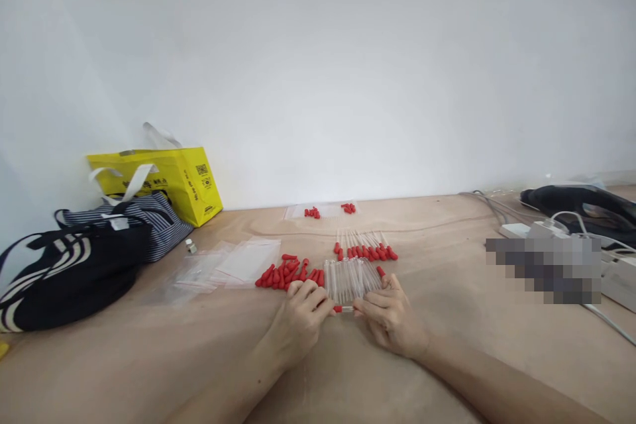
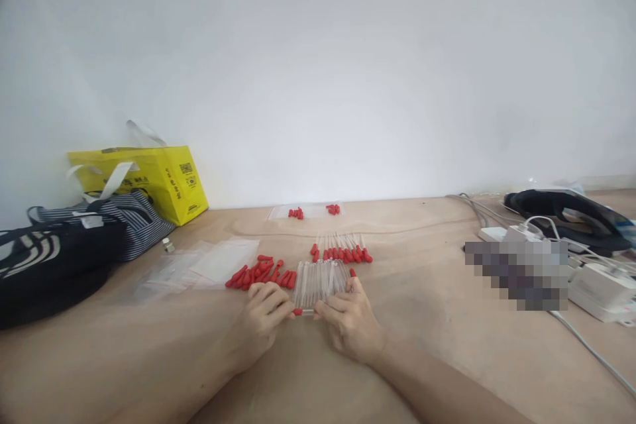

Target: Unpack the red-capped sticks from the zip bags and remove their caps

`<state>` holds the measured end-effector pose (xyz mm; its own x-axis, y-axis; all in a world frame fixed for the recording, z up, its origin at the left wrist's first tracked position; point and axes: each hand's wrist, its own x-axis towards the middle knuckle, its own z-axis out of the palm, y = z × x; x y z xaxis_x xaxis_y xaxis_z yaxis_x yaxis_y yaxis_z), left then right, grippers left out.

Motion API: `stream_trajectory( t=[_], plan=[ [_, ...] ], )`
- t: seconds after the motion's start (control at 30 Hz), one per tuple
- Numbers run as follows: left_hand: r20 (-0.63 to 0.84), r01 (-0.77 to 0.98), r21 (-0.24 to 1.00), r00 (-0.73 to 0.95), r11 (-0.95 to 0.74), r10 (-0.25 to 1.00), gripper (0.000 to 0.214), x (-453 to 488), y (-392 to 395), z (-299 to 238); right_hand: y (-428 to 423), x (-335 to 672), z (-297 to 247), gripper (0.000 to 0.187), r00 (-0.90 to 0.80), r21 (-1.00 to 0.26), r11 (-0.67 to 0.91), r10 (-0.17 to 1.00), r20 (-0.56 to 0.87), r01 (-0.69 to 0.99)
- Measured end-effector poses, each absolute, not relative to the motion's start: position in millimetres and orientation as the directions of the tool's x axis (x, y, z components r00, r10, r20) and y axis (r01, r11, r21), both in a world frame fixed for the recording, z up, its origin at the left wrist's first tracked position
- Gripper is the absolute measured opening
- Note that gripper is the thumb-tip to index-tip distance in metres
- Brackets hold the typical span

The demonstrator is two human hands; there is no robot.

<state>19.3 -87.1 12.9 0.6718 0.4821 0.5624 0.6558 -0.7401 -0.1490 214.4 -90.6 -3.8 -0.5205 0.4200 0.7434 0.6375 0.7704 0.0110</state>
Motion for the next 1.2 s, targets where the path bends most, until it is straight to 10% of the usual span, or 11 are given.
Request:
stream_trajectory(
  t=[0.27,0.5,1.2],
  plan=[
    [0.732,0.855,0.064,0.31,-0.514,0.607,0.025,-38,-55,27,-79,238,-21,0.025,-0.339,-0.174,0.63,0.606,0.719,0.757],
    [0.601,0.88,0.276,0.157,-0.387,0.784,0.023,-43,-35,17,-64,210,-23,0.032,-0.214,-0.294,0.5,0.731,0.648,0.815],
    [0.646,0.908,0.284,0.055,-0.306,0.761,0.029,-56,-28,14,-55,171,-8,0.019,-0.236,-0.143,0.391,0.766,0.598,0.909]
  ],
)
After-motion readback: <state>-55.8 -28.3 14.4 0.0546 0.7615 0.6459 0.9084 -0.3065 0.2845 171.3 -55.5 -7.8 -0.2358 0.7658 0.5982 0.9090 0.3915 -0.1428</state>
